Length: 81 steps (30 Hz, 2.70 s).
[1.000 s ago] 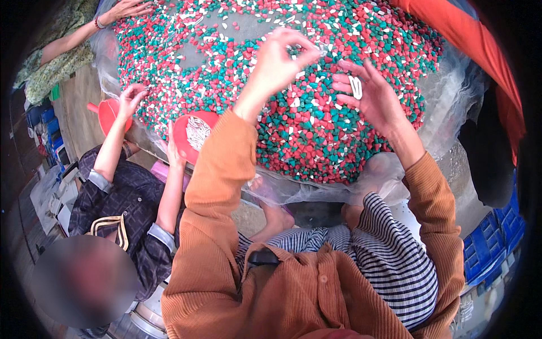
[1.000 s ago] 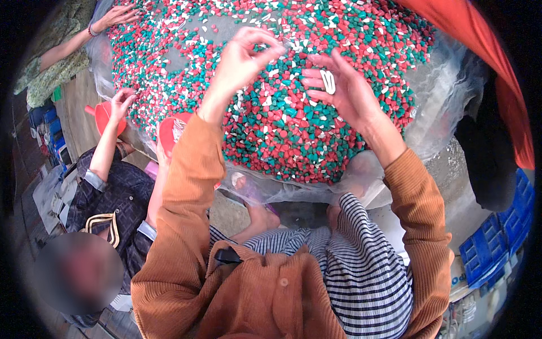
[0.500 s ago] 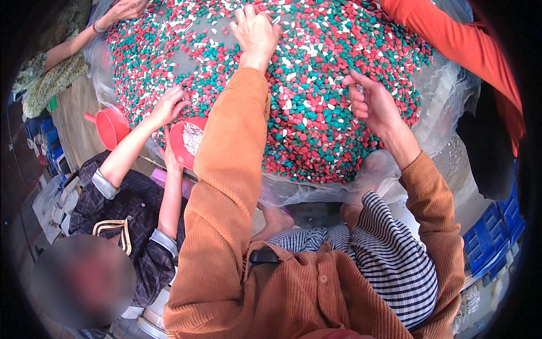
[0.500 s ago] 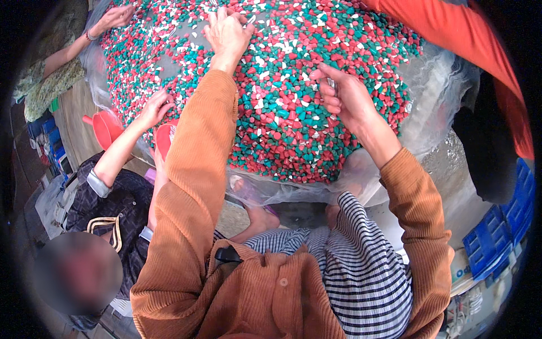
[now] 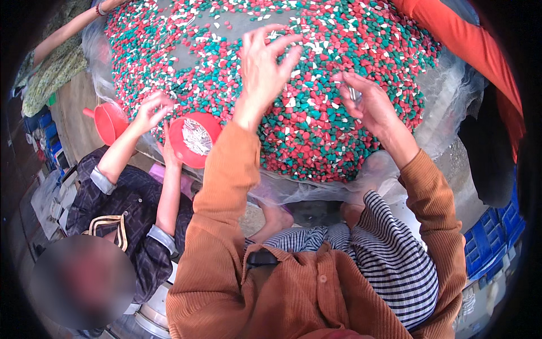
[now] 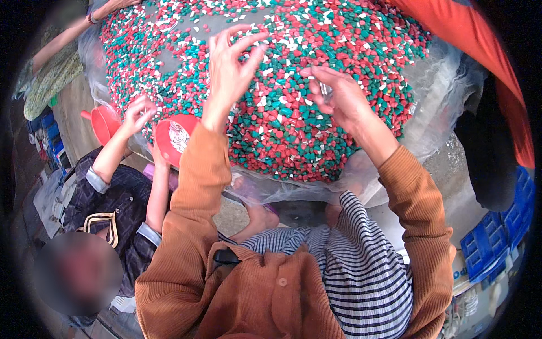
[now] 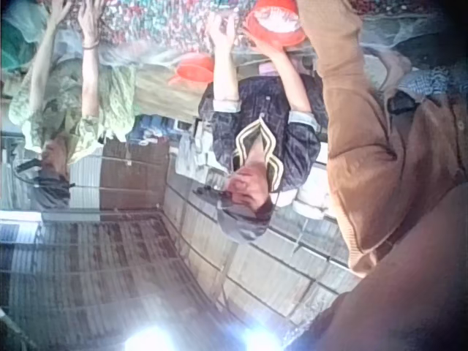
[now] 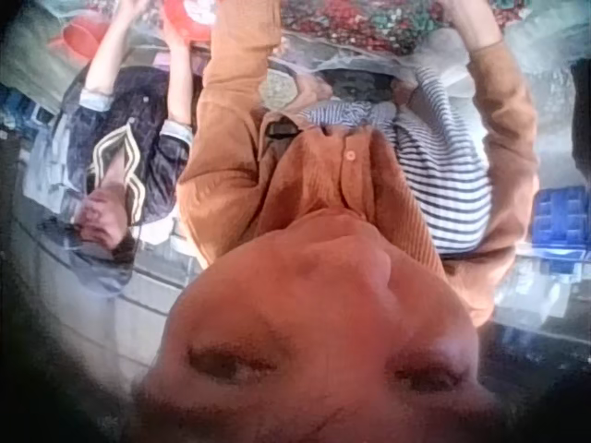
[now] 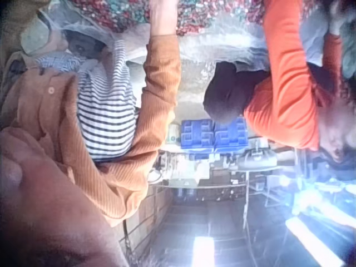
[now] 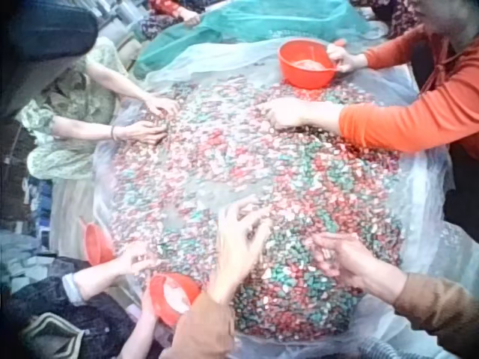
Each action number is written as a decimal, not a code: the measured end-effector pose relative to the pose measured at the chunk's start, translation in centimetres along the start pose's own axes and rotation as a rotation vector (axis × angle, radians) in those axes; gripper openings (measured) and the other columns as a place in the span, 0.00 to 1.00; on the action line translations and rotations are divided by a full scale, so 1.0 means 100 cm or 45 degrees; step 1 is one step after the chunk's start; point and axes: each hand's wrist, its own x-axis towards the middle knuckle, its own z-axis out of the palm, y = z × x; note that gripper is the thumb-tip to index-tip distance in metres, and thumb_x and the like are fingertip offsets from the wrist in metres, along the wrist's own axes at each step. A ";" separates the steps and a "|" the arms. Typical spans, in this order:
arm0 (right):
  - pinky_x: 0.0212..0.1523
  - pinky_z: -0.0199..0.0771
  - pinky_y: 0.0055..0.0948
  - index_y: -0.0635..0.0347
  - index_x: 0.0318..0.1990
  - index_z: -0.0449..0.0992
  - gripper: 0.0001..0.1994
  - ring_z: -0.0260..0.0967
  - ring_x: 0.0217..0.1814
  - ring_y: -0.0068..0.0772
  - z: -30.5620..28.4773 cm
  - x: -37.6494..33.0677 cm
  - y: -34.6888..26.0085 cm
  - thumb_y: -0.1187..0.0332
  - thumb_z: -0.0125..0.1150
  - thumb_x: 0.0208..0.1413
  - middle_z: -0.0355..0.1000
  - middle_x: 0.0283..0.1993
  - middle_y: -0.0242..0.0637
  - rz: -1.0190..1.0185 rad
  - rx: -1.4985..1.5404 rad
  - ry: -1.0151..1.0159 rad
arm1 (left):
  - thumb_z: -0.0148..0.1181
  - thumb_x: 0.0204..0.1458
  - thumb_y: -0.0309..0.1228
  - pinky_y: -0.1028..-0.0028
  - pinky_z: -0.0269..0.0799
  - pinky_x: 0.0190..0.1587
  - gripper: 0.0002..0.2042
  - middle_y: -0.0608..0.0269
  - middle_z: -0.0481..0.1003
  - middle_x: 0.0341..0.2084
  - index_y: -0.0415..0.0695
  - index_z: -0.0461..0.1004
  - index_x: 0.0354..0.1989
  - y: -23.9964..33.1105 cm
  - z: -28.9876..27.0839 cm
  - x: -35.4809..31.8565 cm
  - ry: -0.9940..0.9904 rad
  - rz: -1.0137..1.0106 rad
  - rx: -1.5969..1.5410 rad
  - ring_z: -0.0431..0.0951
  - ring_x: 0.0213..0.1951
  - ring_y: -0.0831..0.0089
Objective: The person sits on the floor and sorts a large pile of red, green, and white candy pieces by hand. They pick up handfuls of the candy and place them into a red plastic scoop held by another person. The task involves repetitive picking and placing of the candy pieces.
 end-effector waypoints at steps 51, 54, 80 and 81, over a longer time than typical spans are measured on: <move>0.14 0.36 0.19 0.49 0.17 0.62 0.22 0.38 0.12 0.11 0.009 -0.019 -0.003 0.53 0.59 0.59 0.47 0.13 0.17 0.215 -0.184 0.019 | 0.63 0.50 0.35 0.56 0.66 0.53 0.15 0.72 0.71 0.56 0.63 0.80 0.48 -0.113 0.015 0.012 -0.048 0.167 0.808 0.67 0.58 0.62; 0.14 0.36 0.19 0.50 0.18 0.63 0.21 0.38 0.12 0.11 0.009 -0.018 -0.003 0.54 0.58 0.60 0.46 0.13 0.17 0.197 -0.161 0.008 | 0.64 0.48 0.35 0.59 0.66 0.51 0.06 0.73 0.73 0.52 0.55 0.82 0.35 -0.106 0.010 0.013 -0.036 0.212 0.815 0.67 0.56 0.64; 0.13 0.38 0.15 0.53 0.31 0.69 0.12 0.42 0.14 0.09 0.003 -0.026 -0.003 0.57 0.53 0.65 0.48 0.17 0.16 0.243 -0.196 -0.153 | 0.54 0.60 0.34 0.73 0.69 0.54 0.12 0.67 0.80 0.44 0.46 0.82 0.44 -0.079 0.067 0.018 -0.072 -0.157 -0.993 0.76 0.48 0.75; 0.13 0.38 0.15 0.53 0.31 0.69 0.12 0.42 0.14 0.09 -0.004 -0.025 -0.003 0.57 0.53 0.65 0.48 0.17 0.16 0.237 -0.182 -0.109 | 0.54 0.59 0.33 0.72 0.68 0.56 0.12 0.65 0.80 0.44 0.45 0.82 0.45 -0.060 0.067 0.013 -0.199 -0.255 -1.162 0.76 0.50 0.73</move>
